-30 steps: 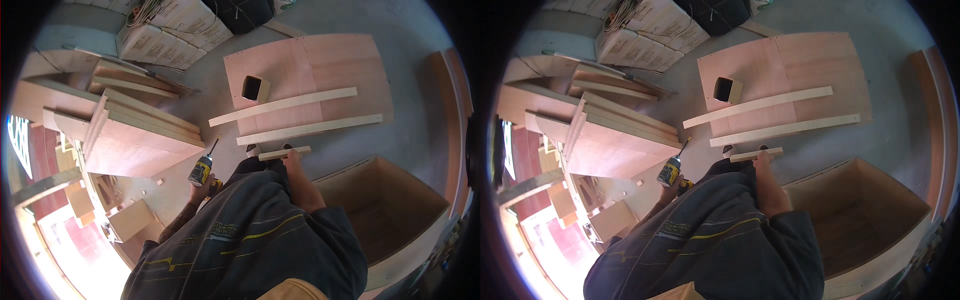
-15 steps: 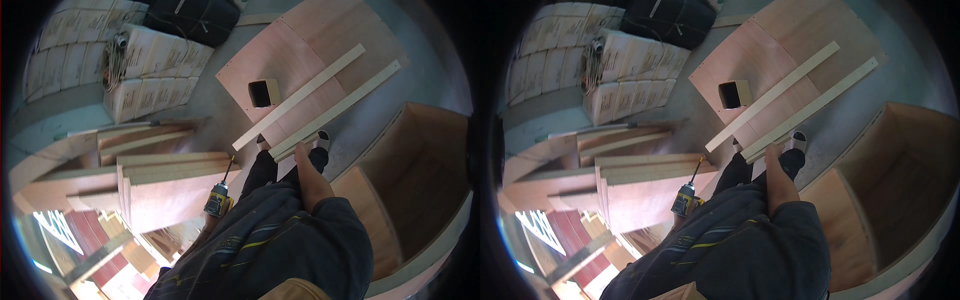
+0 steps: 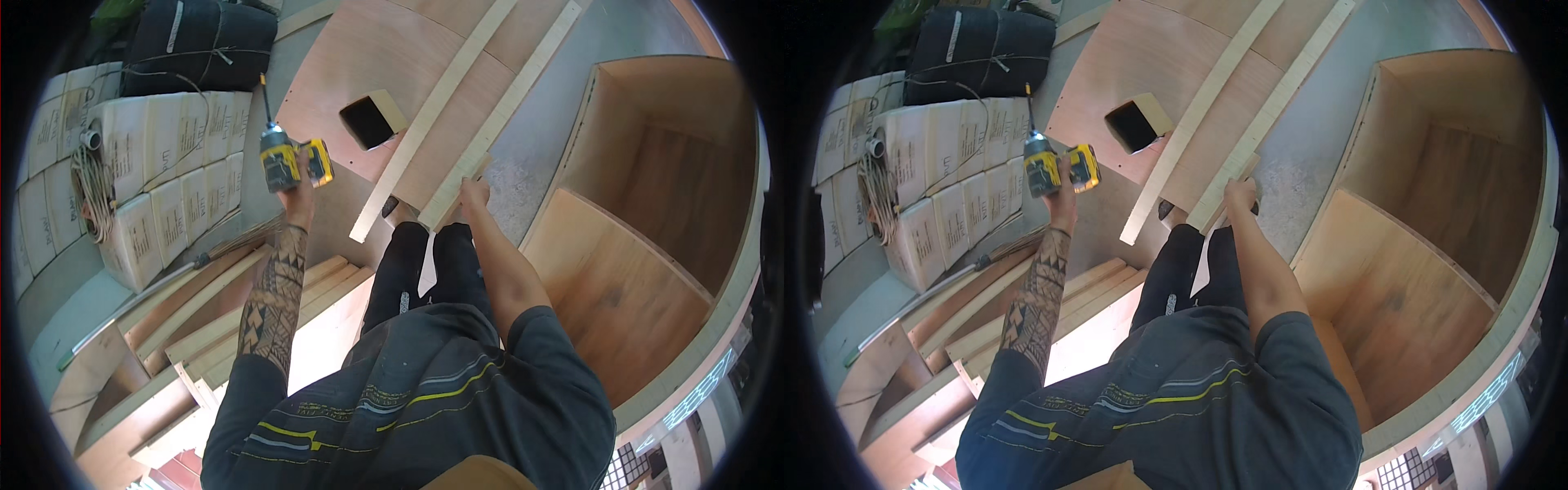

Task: Using a power drill to assemble wooden furniture panels in a workshop.

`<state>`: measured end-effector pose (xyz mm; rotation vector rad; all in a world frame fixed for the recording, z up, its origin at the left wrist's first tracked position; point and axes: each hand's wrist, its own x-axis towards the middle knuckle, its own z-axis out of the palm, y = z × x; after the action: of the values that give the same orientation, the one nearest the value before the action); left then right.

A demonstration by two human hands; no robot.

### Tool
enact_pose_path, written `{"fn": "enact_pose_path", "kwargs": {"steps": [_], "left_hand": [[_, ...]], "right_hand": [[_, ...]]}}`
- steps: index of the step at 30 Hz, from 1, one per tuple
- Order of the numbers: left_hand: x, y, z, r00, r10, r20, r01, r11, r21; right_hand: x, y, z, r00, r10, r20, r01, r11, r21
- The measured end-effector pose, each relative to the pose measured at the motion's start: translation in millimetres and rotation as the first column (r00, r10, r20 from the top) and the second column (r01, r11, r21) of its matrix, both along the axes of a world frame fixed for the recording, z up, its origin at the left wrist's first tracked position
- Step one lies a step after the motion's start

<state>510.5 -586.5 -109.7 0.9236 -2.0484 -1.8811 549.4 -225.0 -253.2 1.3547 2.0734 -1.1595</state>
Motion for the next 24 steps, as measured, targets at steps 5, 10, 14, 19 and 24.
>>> {"fn": "enact_pose_path", "kwargs": {"steps": [5, 10, 14, 19, 24], "left_hand": [[-43, 13, -49, 0.995, 0.096, -0.015, -0.095, 0.995, 0.020], [-12, 13, -79, 0.998, 0.002, -0.064, 0.002, 0.998, 0.055], [1, 14, -73, 0.991, -0.108, 0.084, 0.110, 0.994, -0.019], [22, 14, -72, 0.965, -0.180, 0.192, 0.193, 0.980, -0.052], [123, 63, -69, 0.884, -0.256, 0.391, 0.438, 0.748, -0.499]], "right_hand": [[4, 9, 6, 0.996, 0.078, -0.044, -0.074, 0.992, 0.102], [5, 2, 26, 0.977, 0.192, -0.091, -0.174, 0.970, 0.170], [-1, -5, 36, 0.984, 0.163, -0.067, -0.148, 0.972, 0.184], [2, -1, 35, 0.984, 0.149, -0.093, -0.132, 0.977, 0.166], [7, -5, 35, 0.989, 0.080, -0.125, -0.093, 0.991, -0.098]]}}
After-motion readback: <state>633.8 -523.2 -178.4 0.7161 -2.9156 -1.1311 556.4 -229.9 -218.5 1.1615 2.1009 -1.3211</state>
